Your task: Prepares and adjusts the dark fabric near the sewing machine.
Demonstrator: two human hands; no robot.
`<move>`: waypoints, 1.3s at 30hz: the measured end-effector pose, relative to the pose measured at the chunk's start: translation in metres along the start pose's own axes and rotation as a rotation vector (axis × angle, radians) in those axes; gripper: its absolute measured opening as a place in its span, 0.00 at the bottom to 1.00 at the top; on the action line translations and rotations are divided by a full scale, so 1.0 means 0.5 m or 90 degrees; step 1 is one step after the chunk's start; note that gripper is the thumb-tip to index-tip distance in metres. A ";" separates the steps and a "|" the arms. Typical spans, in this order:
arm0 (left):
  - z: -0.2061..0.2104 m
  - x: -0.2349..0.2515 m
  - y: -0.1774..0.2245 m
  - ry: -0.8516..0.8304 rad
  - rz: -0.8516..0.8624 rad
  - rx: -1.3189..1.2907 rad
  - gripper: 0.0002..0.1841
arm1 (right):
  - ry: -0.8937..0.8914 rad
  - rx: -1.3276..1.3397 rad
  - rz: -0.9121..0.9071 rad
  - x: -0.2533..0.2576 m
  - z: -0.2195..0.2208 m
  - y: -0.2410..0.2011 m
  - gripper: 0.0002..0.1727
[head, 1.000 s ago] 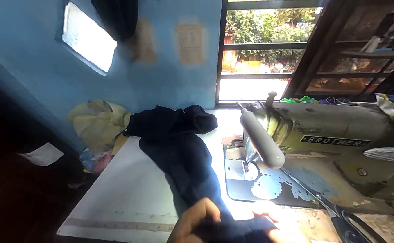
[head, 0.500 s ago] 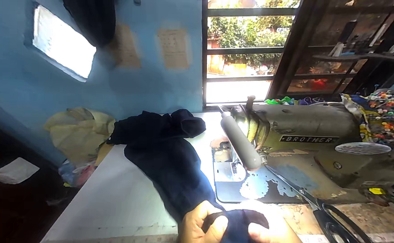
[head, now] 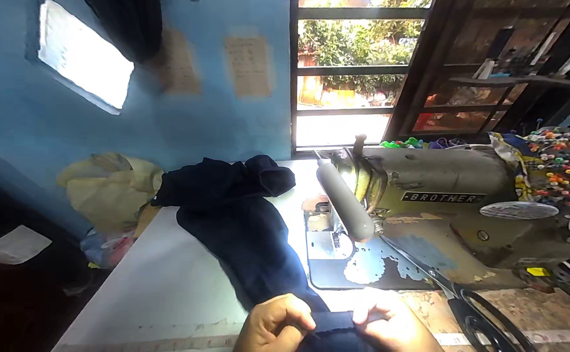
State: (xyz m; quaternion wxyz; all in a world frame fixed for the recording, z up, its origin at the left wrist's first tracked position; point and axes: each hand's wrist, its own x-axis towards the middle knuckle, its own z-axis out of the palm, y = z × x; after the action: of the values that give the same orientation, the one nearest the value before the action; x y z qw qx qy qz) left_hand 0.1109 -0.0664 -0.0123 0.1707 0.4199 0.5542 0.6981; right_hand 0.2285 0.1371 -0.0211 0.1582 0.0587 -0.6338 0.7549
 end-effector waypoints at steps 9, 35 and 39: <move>-0.013 -0.002 0.003 -0.034 0.035 0.086 0.10 | -0.053 -0.096 -0.066 -0.001 -0.007 -0.003 0.11; -0.009 -0.030 0.018 0.033 0.164 0.282 0.01 | -0.015 -0.185 -0.142 -0.024 0.026 -0.021 0.02; -0.017 -0.035 0.006 0.024 0.161 0.218 0.03 | -0.104 -0.160 -0.170 -0.020 0.005 -0.022 0.05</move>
State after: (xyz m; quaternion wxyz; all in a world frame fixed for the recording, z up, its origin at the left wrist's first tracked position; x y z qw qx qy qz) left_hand 0.1153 -0.0850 -0.0169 -0.0024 0.4957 0.6111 0.6171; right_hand 0.2409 0.1348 -0.0131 0.2110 0.1831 -0.7204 0.6348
